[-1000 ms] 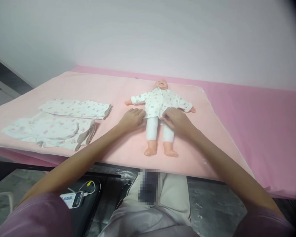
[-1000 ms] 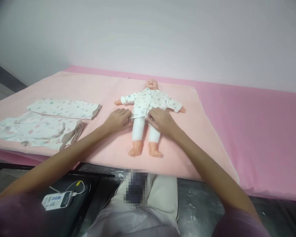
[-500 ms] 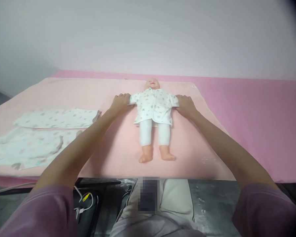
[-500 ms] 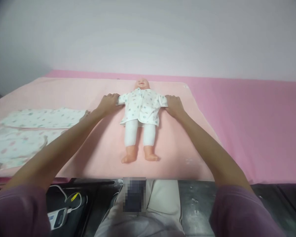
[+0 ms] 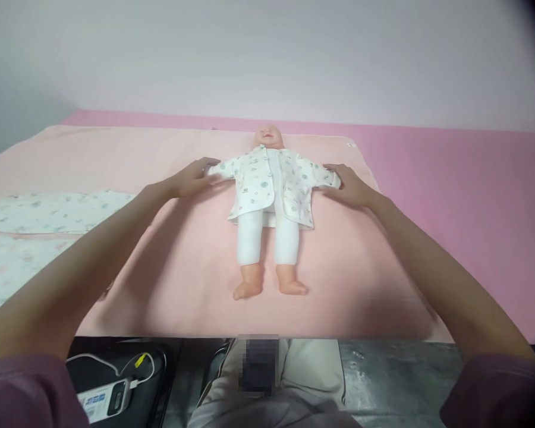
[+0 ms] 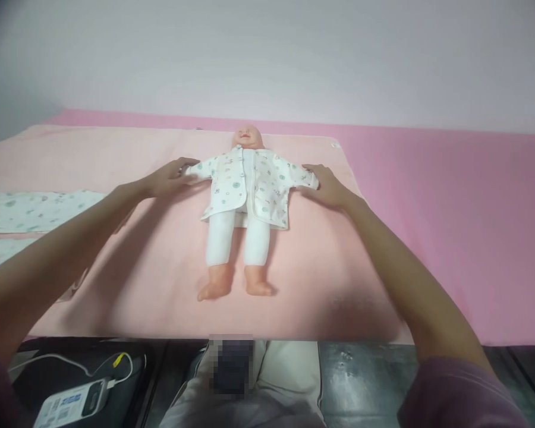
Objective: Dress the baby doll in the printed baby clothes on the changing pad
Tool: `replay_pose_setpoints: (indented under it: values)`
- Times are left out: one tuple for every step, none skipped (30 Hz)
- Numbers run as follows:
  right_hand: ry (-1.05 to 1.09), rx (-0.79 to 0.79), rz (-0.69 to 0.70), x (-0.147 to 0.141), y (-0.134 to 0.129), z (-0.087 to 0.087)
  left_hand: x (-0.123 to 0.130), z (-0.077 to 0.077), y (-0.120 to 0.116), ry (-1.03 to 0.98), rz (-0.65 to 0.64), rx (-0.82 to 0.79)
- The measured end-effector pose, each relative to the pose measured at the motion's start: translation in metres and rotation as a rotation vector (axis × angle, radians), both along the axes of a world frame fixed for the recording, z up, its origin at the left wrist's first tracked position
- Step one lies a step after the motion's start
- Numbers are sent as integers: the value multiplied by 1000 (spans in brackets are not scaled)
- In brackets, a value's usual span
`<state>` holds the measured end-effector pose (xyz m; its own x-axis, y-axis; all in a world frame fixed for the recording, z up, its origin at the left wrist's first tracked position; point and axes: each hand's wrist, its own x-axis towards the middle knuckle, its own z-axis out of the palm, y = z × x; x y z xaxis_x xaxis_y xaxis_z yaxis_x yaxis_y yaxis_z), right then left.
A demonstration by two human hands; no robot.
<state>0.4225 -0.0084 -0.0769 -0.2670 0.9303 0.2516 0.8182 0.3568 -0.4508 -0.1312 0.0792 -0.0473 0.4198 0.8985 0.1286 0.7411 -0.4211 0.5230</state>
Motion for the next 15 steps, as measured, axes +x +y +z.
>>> replay_pose_setpoints:
  values:
    - [81,-53,-18,8,-2,2,-10,3,3,-31,9,-72]
    - [152,-103,-44,16,-2,4,-20,7,6,-35,19,-134]
    - [201,-138,-70,22,-2,7,-27,10,10,-19,25,-182]
    - [229,-161,-89,26,-1,11,-32,13,15,-2,31,-211]
    - [238,-178,-97,28,0,14,-35,15,20,16,33,-228]
    - [235,-195,-96,27,2,18,-35,17,25,27,30,-235]
    - [229,-214,-91,25,4,23,-34,19,31,30,26,-233]
    - [225,-233,-85,21,7,27,-31,20,35,29,23,-225]
    - [226,-250,-78,17,10,30,-27,20,40,31,25,-218]
    - [228,-262,-72,13,13,34,-23,20,44,36,32,-214]
    - [225,-267,-60,9,17,36,-19,19,47,43,43,-213]
    - [221,-265,-46,7,20,37,-16,18,49,45,55,-211]
    - [217,-259,-34,6,24,38,-14,17,51,40,66,-203]
    - [213,-247,-34,6,26,37,-14,15,52,27,75,-186]
    - [212,-225,-50,7,29,36,-14,12,51,5,84,-163]
